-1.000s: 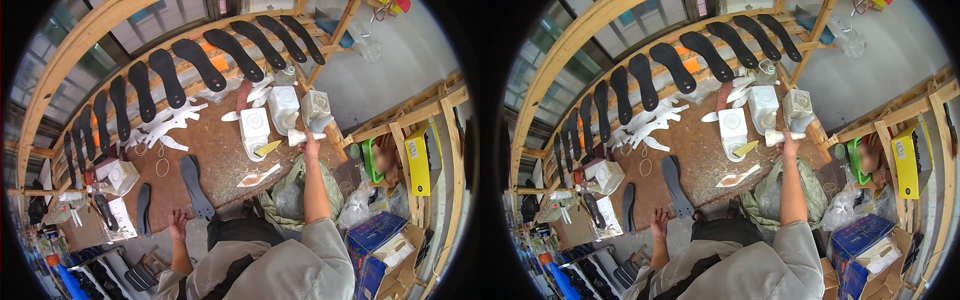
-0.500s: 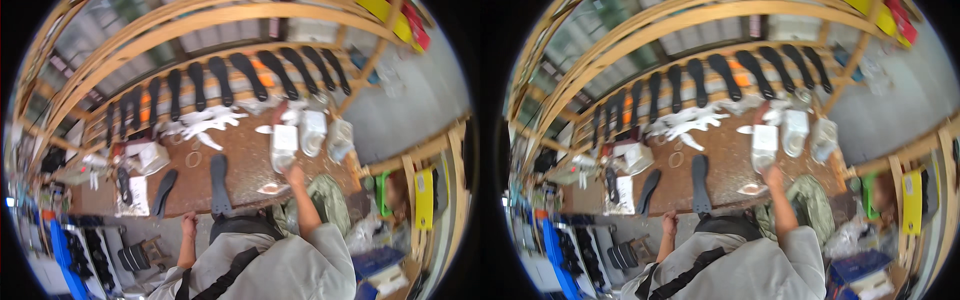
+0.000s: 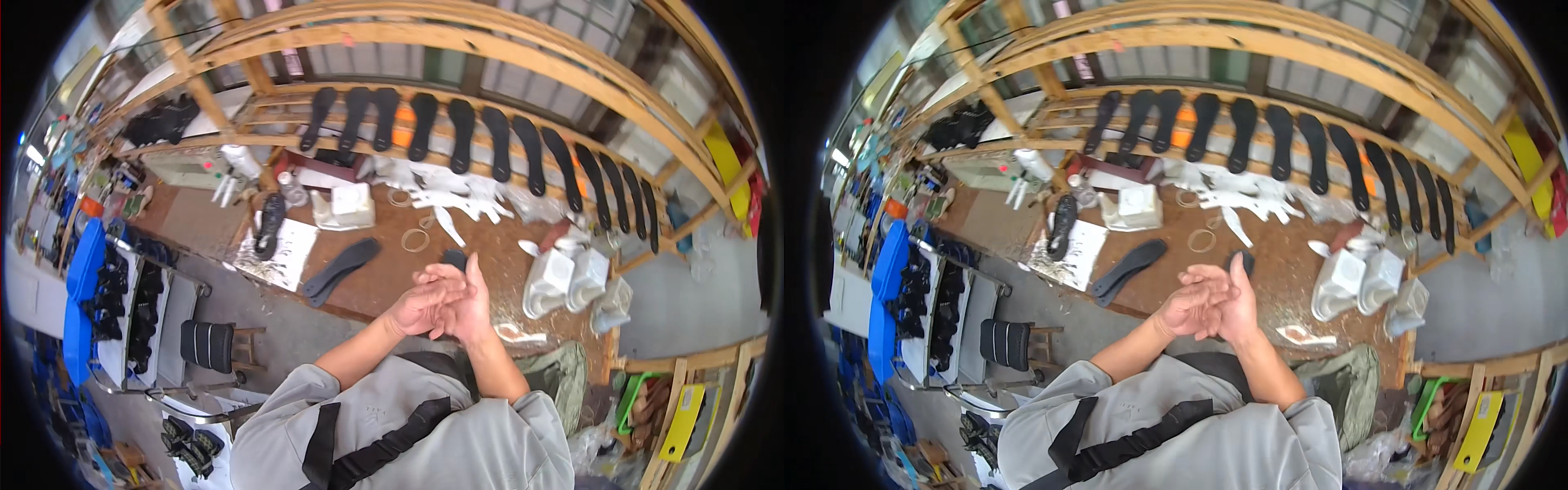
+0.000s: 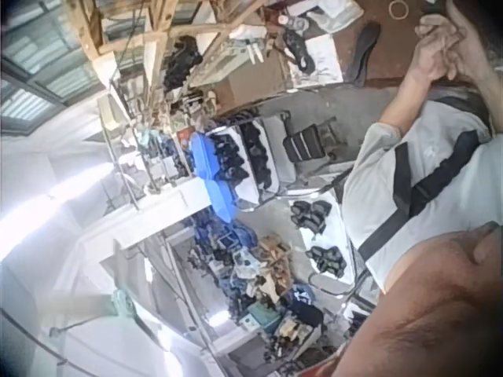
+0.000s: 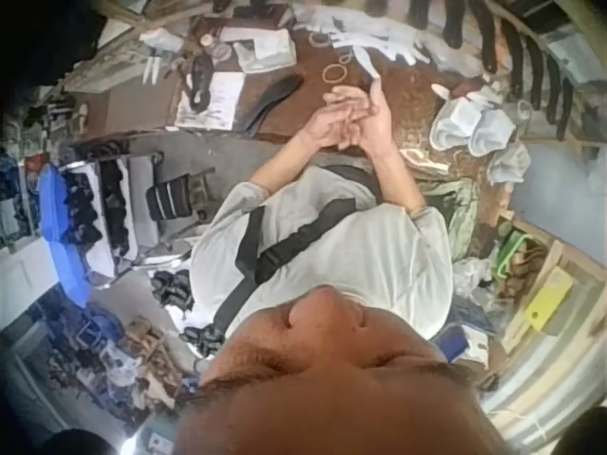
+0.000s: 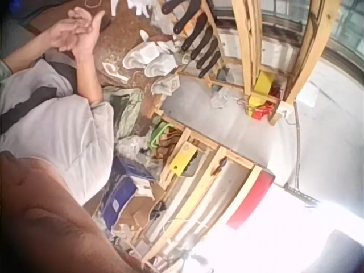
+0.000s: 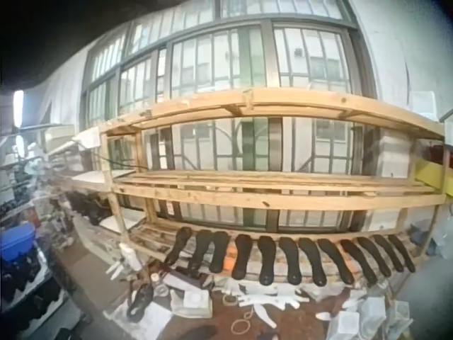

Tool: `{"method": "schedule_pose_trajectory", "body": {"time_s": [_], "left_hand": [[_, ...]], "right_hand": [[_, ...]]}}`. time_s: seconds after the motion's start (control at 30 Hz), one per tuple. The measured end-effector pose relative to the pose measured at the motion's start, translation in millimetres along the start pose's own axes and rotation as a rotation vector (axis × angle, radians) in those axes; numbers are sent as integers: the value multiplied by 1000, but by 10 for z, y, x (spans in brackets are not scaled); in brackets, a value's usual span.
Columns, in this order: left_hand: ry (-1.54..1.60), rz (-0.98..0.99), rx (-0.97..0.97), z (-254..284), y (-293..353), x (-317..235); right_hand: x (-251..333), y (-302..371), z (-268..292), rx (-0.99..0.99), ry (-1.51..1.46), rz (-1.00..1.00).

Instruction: Applying a liquid adhesive to the bottom surface of multiple shoe soles using a brush.

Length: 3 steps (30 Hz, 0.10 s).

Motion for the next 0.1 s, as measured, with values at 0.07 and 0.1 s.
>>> {"method": "schedule_pose_trajectory", "body": {"time_s": [0.07, 0.1], "left_hand": [[-375, 96, -51, 219, 394, -309], [-555, 133, -99, 335, 593, -435]], "right_hand": [[-243, -101, -209, -62, 69, -5], [-388, -146, -332, -96, 112, -21]]}}
Point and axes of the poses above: each hand's wrist, its own y-axis away from the middle knuckle, its own z-axis out of the back of the hand, x = y × z, the point moved 7 cm from there along -y, towards the middle knuckle, and after that the axes turned 15 degrees about -y, right-handed, at the moved point
